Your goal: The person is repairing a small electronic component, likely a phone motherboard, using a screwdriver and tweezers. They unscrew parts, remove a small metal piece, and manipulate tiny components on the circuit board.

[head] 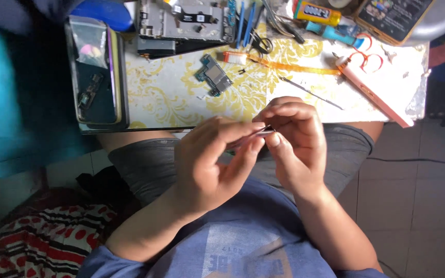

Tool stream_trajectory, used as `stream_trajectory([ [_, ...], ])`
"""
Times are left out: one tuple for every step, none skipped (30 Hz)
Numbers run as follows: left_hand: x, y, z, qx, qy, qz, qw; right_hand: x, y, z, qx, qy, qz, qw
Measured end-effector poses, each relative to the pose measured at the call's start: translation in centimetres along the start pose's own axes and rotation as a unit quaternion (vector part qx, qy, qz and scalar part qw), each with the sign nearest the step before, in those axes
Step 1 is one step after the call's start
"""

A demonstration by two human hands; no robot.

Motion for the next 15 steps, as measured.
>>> stream_trajectory([
  [0.0,-0.1,0.0,0.002,0.007,0.000,1.000,0.1,0.0,0.3,0.000,-0.007,-0.001,1.000],
  [0.0,-0.3,-0.1,-0.001,0.038,-0.027,0.999,0.2,0.1,0.5,-0.018,-0.015,0.037,0.999],
  [0.0,-0.5,-0.2,-0.004,0.070,-0.053,0.996,0.2,0.3,0.8,-0.037,-0.023,0.074,0.996],
  [0.0,-0.7,-0.2,-0.002,0.078,-0.055,0.995,0.2,0.3,1.0,-0.037,-0.032,0.075,0.996],
  [-0.1,-1.2,-0.1,-0.075,0.098,-0.089,0.988,0.2,0.6,1.3,-0.031,-0.051,0.104,0.993],
  [-0.2,-1.7,0.1,-0.148,0.115,-0.121,0.975,0.1,0.8,1.6,-0.025,-0.070,0.134,0.988],
  [-0.2,-1.9,0.0,-0.146,0.122,-0.122,0.974,0.5,0.4,2.0,-0.024,-0.077,0.135,0.988],
  [-0.1,-2.3,0.1,-0.212,0.110,-0.127,0.963,0.9,0.0,2.5,-0.076,-0.099,0.138,0.982],
  [0.0,-2.6,0.3,-0.276,0.098,-0.131,0.947,1.2,-0.4,3.0,-0.129,-0.120,0.140,0.974],
  [0.0,-2.9,0.0,-0.277,0.103,-0.131,0.946,1.1,-0.3,3.2,-0.130,-0.125,0.141,0.973],
  [0.0,-3.2,0.0,-0.303,0.083,-0.134,0.940,1.1,-0.4,3.1,-0.186,-0.100,0.142,0.967],
  [0.1,-3.5,-0.1,-0.329,0.061,-0.134,0.933,1.1,-0.5,3.0,-0.243,-0.073,0.140,0.957],
  [0.1,-3.8,-0.3,-0.329,0.064,-0.132,0.933,1.1,-0.4,3.1,-0.245,-0.076,0.139,0.957],
  [0.0,-4.1,-0.4,-0.362,0.050,-0.127,0.922,1.2,-0.5,3.1,-0.265,-0.066,0.134,0.953],
  [0.0,-4.4,-0.5,-0.395,0.035,-0.121,0.910,1.2,-0.5,3.1,-0.285,-0.055,0.130,0.948],
])
Point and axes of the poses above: each hand's wrist, its own x-axis towards the middle knuckle, its own z-axis out of the palm, y = z × x, the point moved 3 cm from there along x, towards the middle knuckle, and after that the axes turned 12 degrees about -y, right-handed, at the moved point
